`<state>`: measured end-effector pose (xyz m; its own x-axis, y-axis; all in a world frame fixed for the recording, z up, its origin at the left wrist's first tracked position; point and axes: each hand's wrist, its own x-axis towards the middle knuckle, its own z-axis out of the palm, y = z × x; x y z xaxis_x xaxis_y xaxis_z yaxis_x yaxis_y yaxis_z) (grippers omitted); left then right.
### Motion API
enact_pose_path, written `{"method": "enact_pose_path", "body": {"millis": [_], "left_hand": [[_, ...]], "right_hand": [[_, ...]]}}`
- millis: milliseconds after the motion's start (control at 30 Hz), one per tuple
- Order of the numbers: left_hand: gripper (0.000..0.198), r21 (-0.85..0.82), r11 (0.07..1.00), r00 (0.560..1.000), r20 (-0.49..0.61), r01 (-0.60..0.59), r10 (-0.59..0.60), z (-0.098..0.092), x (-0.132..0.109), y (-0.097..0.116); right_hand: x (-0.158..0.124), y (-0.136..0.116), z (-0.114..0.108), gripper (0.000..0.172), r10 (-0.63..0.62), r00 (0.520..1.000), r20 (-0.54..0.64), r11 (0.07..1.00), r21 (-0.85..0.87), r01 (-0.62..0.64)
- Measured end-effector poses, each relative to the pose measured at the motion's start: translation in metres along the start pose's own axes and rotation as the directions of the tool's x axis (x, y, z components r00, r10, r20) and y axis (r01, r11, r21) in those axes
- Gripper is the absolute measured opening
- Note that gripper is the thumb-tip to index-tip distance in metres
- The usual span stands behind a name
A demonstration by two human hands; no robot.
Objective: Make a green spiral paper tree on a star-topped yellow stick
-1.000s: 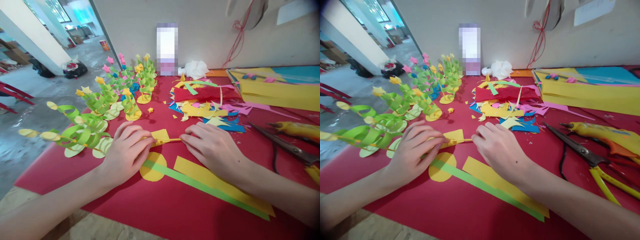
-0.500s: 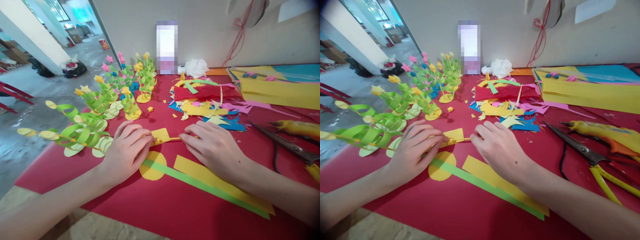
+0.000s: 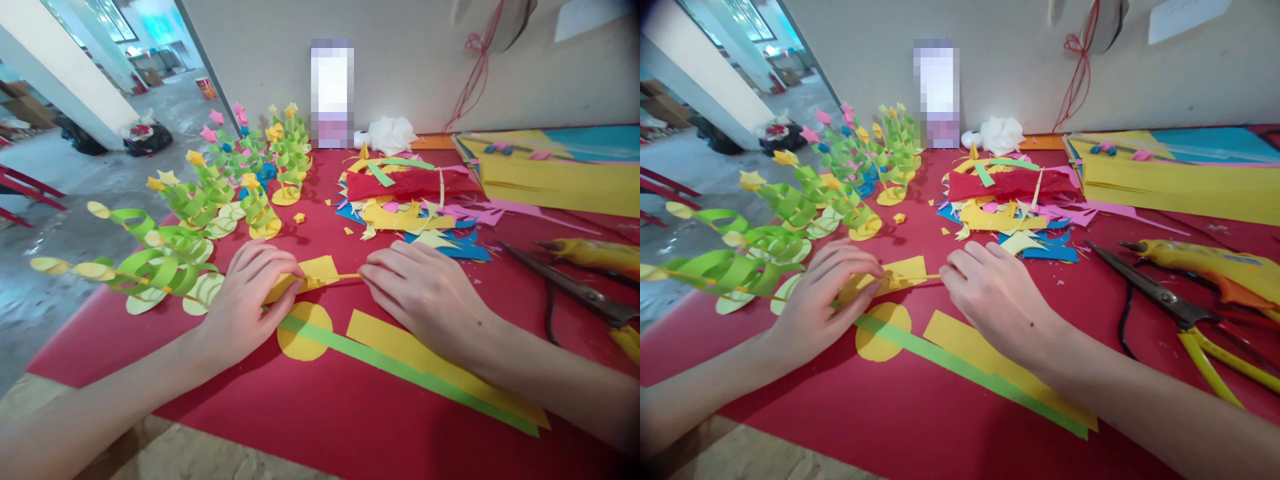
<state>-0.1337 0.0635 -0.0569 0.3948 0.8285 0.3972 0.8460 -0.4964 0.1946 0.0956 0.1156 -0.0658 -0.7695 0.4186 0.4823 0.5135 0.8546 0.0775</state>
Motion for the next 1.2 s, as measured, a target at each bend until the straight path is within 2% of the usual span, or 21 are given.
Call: {"method": "enact_pose_path", "body": {"millis": [267, 367, 500, 633, 767, 900, 967, 1033, 1133, 1200], "left_hand": [[0.018, -0.077, 0.997, 0.999, -0.048, -0.02, 0.017, 0.003, 0.0, 0.001], [0.02, -0.152, 0.988, 0.999, -0.046, 0.013, -0.021, 0.003, 0.0, 0.0], [0.023, -0.275, 0.961, 0.998, -0.061, -0.012, -0.005, 0.003, 0.0, -0.001], [0.022, -0.255, 0.967, 0.998, -0.06, -0.019, 0.004, 0.003, -0.001, -0.001], [0.02, -0.198, 0.98, 0.996, -0.076, 0.03, -0.045, 0.002, -0.002, 0.0], [0.023, -0.291, 0.953, 0.987, -0.106, 0.087, -0.123, 0.002, -0.003, 0.0], [0.023, -0.417, 0.897, 0.973, -0.106, 0.144, -0.206, 0.001, -0.004, 0.002], [0.021, -0.556, 0.799, 0.947, -0.064, 0.227, -0.314, -0.003, -0.003, 0.006], [0.018, -0.766, 0.563, 0.9, 0.047, 0.311, -0.433, -0.013, 0.0, 0.018], [0.02, -0.879, 0.373, 0.891, 0.115, 0.298, -0.44, -0.023, 0.004, 0.029]], "right_hand": [[0.001, 0.0, 0.001, 0.01, -0.012, 1.0, 0.009, 1.0, -0.02, 0.012], [0.0, 0.0, 0.001, 0.01, -0.013, 1.0, 0.005, 1.0, -0.018, 0.013], [0.0, 0.0, 0.001, 0.01, -0.009, 1.0, 0.003, 1.0, -0.017, 0.009], [0.0, 0.0, 0.0, 0.01, -0.009, 1.0, 0.005, 1.0, -0.018, 0.01], [0.0, 0.0, 0.0, 0.012, 0.002, 1.0, 0.003, 1.0, -0.027, -0.002], [-0.002, 0.001, 0.002, 0.016, 0.043, 0.999, -0.015, 0.999, -0.02, -0.044], [-0.002, 0.001, 0.002, 0.018, 0.082, 0.996, -0.018, 0.996, -0.023, -0.083], [-0.001, 0.002, 0.003, 0.019, 0.127, 0.992, -0.007, 0.991, -0.032, -0.127], [0.0, 0.002, 0.003, 0.017, 0.174, 0.985, 0.001, 0.984, -0.047, -0.173], [0.001, 0.003, 0.004, 0.017, 0.193, 0.981, -0.01, 0.98, -0.054, -0.193]]}}
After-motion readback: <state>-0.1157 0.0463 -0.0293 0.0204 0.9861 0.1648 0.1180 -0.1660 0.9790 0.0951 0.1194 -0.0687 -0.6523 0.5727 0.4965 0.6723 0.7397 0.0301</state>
